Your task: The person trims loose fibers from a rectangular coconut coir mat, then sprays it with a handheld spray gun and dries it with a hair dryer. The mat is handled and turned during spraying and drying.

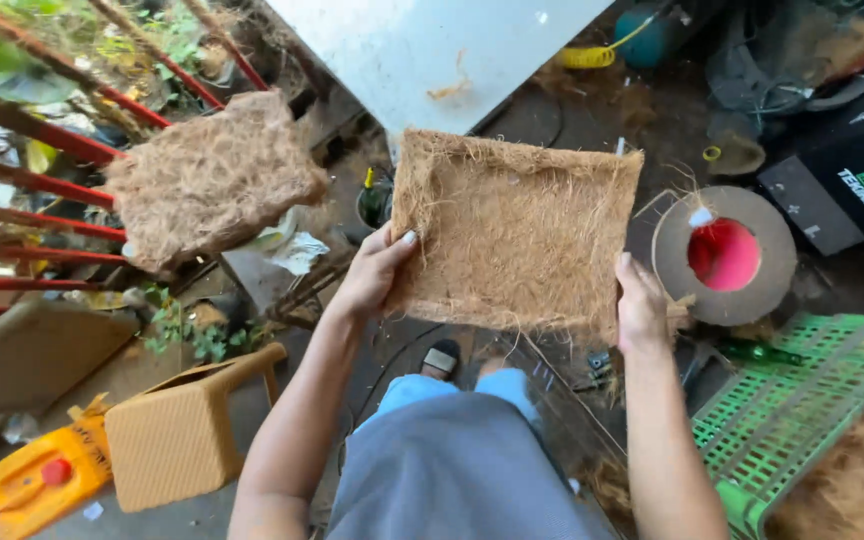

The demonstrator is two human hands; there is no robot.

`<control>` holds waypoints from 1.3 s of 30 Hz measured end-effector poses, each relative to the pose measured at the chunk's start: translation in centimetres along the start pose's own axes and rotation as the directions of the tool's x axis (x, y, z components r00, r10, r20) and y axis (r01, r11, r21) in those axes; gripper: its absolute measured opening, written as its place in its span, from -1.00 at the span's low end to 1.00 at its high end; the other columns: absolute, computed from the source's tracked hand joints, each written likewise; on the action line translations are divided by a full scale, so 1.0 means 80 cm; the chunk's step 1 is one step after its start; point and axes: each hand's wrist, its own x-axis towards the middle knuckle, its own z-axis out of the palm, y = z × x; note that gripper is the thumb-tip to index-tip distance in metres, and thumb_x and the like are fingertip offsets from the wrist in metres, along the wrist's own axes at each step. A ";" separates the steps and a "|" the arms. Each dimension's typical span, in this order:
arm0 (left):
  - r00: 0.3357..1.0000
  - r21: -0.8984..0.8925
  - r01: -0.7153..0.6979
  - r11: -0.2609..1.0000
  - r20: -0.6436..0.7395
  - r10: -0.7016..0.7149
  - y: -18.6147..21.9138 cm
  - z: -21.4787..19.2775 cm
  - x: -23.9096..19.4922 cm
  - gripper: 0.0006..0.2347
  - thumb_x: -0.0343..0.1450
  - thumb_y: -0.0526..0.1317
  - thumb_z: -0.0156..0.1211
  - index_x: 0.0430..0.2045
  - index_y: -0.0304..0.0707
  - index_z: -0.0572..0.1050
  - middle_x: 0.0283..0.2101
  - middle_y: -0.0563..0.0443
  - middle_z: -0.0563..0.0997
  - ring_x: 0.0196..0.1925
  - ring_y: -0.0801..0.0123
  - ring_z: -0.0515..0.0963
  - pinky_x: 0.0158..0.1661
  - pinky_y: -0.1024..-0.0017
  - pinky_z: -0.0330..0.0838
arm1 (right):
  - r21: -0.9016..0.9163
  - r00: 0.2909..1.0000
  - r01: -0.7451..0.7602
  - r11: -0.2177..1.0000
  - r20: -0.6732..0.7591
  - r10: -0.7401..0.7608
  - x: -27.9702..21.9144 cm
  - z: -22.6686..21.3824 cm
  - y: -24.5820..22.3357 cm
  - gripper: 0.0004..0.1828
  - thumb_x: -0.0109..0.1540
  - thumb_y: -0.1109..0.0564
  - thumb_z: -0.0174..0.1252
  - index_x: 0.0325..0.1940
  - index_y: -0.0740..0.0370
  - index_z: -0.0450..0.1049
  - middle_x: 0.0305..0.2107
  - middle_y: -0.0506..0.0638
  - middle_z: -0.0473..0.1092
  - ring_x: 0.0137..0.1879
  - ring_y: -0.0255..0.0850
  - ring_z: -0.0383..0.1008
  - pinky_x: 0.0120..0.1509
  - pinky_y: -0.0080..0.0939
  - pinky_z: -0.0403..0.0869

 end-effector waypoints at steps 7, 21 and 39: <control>0.994 -0.104 -0.067 0.992 -0.093 0.058 0.059 0.008 0.022 -0.76 0.47 -0.25 0.15 0.01 -0.26 0.50 -0.23 -0.13 0.64 -0.19 0.26 0.64 -0.11 0.16 0.56 | -0.142 0.989 0.099 0.985 0.124 -0.082 0.087 0.025 0.002 -0.62 0.46 -0.08 -0.05 0.11 0.27 0.45 -0.03 0.03 0.38 0.16 -0.25 0.31 0.45 0.02 0.24; 0.963 -0.825 -0.103 0.555 0.056 0.263 0.087 0.018 0.281 -0.20 0.30 0.39 -0.04 0.27 -0.27 0.29 0.21 -0.44 0.42 0.22 -0.34 0.43 0.18 -0.29 0.26 | 0.054 0.954 0.085 0.995 0.284 -0.097 0.441 0.155 -0.013 -0.61 0.37 0.04 0.07 0.27 0.19 0.38 -0.02 0.13 0.45 0.11 -0.13 0.48 0.27 0.00 0.45; 0.973 -0.379 -0.113 0.919 -0.231 0.024 0.084 0.003 0.502 -0.82 0.46 -0.20 0.22 -0.15 -0.28 0.54 -0.42 0.05 0.61 -0.29 0.36 0.64 -0.19 0.26 0.57 | 0.269 0.785 -0.458 0.847 0.570 0.243 0.548 0.260 -0.135 -0.34 0.01 -0.60 0.06 -0.12 -0.16 0.55 -0.29 -0.06 0.53 -0.16 -0.09 0.57 0.11 0.01 0.51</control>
